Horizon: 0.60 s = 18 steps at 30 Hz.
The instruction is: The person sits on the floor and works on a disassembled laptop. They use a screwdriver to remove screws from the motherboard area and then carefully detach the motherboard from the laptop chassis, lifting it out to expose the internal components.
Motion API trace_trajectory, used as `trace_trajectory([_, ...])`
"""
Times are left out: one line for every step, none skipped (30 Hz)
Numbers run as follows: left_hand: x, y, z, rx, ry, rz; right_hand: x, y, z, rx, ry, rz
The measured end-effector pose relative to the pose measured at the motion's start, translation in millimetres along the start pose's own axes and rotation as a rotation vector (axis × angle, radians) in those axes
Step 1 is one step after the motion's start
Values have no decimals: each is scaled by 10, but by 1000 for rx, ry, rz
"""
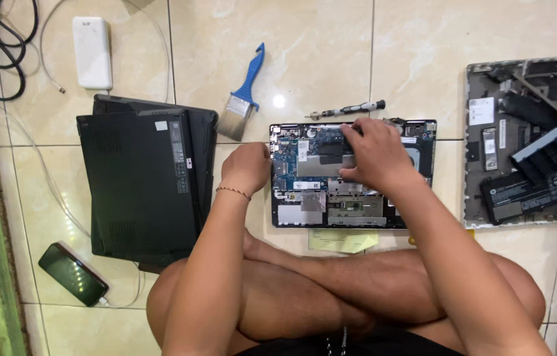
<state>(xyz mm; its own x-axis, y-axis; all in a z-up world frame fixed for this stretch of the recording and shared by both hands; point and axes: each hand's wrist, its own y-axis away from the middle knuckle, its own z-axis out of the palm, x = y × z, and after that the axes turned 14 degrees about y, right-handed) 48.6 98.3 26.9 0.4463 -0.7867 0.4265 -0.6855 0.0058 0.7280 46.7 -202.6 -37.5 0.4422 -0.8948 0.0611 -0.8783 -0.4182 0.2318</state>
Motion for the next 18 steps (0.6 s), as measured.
trace_trajectory([-28, -28, 10, 3, 2, -1, -1, -11, -11, -9, 20, -4])
trace_trajectory([-38, -71, 19, 8, 5, 3, 22, -35, -28, -14, 43, -7])
trace_trajectory([-27, -81, 10, 7, 9, 0, -2, -43, -98, -17, 44, -10])
trace_trajectory([-21, -77, 8, 8, 12, -6, -33, -36, -168, -37, 62, -22])
trace_trajectory([-15, -68, 4, 9, 15, -12, -65, -27, -242, -57, 80, -34])
trace_trajectory([-34, -85, 0, 11, 17, -13, -123, -12, -293, -55, 81, -36])
trace_trajectory([-53, -96, -7, 1, 29, -9, -182, 6, -348, -60, 35, -44])
trace_trajectory([-66, -107, -12, -7, 42, -6, -233, 20, -406, -62, -10, -55])
trace_trajectory([-62, -115, -18, -3, 46, -6, -326, 28, -416, -59, -7, -59])
trace_trajectory([-72, -106, -7, -10, 44, -9, -431, 59, -421, -7, 3, -75])
trace_trajectory([-81, -97, 4, -17, 41, -12, -534, 91, -425, 46, 12, -90])
trace_trajectory([-104, -112, 10, -16, 42, -11, -645, 101, -298, 47, 14, -91])
trace_trajectory([-124, -127, 16, -30, 33, -6, -753, 111, -172, 98, -14, -133])
trace_trajectory([-137, -145, 21, -43, 25, -1, -852, 114, -46, 150, -41, -176])
trace_trajectory([-125, -154, 6, -40, 27, 0, -927, 89, -126, 152, -38, -178])
trace_trajectory([-128, -144, 10, -36, 26, 1, -1020, 97, -198, 118, -67, -214])
trace_trajectory([-131, -133, 14, -33, 25, 3, -1113, 105, -271, 83, -96, -249])
trace_trajectory([-137, -135, 18, -32, 27, 5, -1158, 105, -181, 84, -93, -249])
